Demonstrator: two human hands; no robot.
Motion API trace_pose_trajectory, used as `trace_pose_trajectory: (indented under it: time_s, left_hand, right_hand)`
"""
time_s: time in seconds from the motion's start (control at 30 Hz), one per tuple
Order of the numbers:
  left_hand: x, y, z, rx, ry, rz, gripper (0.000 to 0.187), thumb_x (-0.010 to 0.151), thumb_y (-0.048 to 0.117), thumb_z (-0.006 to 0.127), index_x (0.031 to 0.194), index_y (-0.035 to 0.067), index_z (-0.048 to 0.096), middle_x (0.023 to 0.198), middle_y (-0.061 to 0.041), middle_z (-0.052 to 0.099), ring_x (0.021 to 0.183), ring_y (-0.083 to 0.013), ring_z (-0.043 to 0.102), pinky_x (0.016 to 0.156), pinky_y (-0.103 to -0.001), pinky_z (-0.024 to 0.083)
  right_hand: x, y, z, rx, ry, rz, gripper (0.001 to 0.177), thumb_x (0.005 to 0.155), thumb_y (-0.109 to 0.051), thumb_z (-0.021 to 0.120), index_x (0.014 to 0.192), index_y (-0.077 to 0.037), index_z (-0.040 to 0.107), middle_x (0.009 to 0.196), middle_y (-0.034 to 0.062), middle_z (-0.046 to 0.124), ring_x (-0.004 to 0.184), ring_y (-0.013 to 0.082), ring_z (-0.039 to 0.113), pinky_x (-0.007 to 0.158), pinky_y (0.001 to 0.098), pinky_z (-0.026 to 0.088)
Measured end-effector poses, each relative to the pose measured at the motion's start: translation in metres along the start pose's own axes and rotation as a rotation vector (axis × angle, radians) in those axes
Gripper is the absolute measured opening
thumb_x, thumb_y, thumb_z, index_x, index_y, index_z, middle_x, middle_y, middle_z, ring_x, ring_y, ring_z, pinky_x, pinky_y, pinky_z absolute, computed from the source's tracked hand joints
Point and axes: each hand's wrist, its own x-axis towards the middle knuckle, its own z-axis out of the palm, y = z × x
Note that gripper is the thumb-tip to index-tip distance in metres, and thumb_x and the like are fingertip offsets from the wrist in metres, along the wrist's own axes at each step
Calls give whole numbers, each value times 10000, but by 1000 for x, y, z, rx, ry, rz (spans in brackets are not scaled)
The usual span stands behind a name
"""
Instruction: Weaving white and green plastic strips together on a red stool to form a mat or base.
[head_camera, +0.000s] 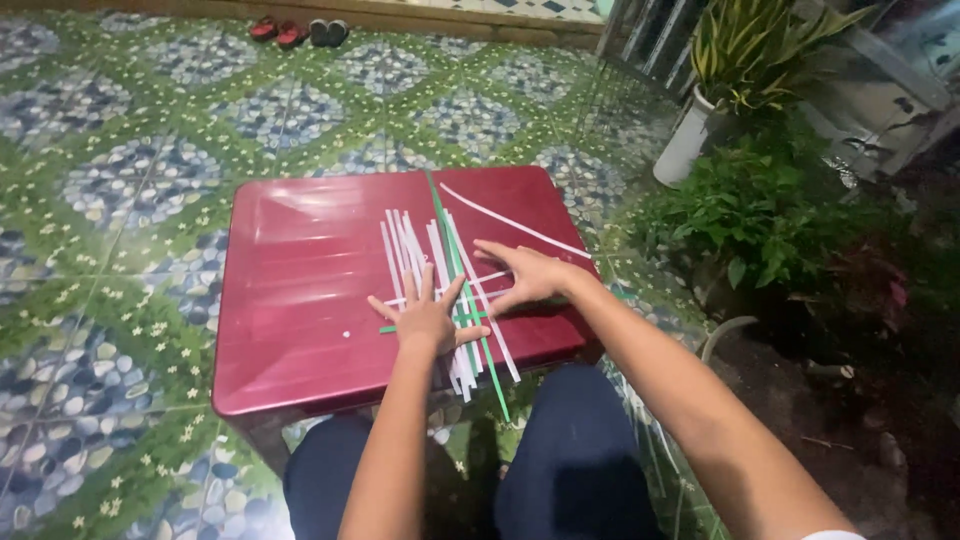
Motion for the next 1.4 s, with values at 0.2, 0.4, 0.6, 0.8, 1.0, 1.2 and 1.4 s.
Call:
trace_pose_trajectory:
  time_s: [0.2, 0.4, 0.6, 0.8, 1.0, 1.2, 1.4]
  left_hand:
    - [0, 1, -2, 5, -21, 18, 878, 636, 806, 418, 1374, 439, 113, 1500, -1, 4, 1370, -279, -47, 901, -760, 35]
    - [-1, 3, -11, 17, -35, 0, 865, 661, 789, 423, 1377, 443, 83, 1500, -1, -29, 1370, -278, -66, 887, -771, 45]
    - [2, 5, -7, 25, -45, 5, 847, 679, 779, 428, 1374, 444, 81, 1500, -4, -22, 1374, -280, -41, 907, -756, 71]
    - [-3, 6, -13, 31, -45, -13, 816, 708, 739, 440, 1376, 445, 73, 1502, -1, -15, 1377, -276, -44, 901, -761, 57]
    - [-5, 7, -12, 23, -45, -16, 817, 708, 748, 436, 1378, 431, 93, 1502, -8, -12, 1377, -283, -41, 907, -756, 74]
    - [-2, 6, -9, 29, -39, -17, 835, 688, 756, 449, 1375, 445, 90, 1502, 0, -14, 1377, -281, -41, 903, -760, 78]
    - [-4, 7, -9, 5, -35, -19, 820, 692, 754, 442, 1373, 445, 106, 1503, 7, -7, 1380, -269, -38, 908, -757, 63]
  right_hand:
    - [27, 69, 2, -137, 349, 122, 703, 816, -410, 580, 1389, -163, 254, 1381, 106, 358, 1318, 251, 269, 1078, 511, 122]
    - [67, 137, 27, -224, 571, 171, 445, 814, -306, 598, 1230, -183, 498, 1141, 51, 548, 1099, 239, 498, 971, 414, 366]
    - [62, 146, 27, -208, 682, 221, 152, 769, -246, 624, 916, -218, 653, 932, 18, 570, 975, 230, 534, 853, 379, 454]
    - [66, 159, 22, -196, 645, 362, 220, 801, -335, 603, 1008, -264, 629, 1007, -19, 569, 1030, 205, 521, 893, 381, 419]
    - [50, 150, 21, -220, 735, 347, 83, 766, -288, 616, 804, -215, 613, 824, 6, 577, 924, 209, 567, 840, 367, 440]
    - [13, 137, 1, -69, 914, 233, 79, 850, -154, 481, 904, -101, 504, 816, 153, 595, 880, 340, 589, 770, 429, 465]
    - [-51, 142, -1, 28, 936, 395, 164, 826, -194, 464, 969, -153, 533, 882, 152, 630, 932, 343, 582, 814, 444, 449]
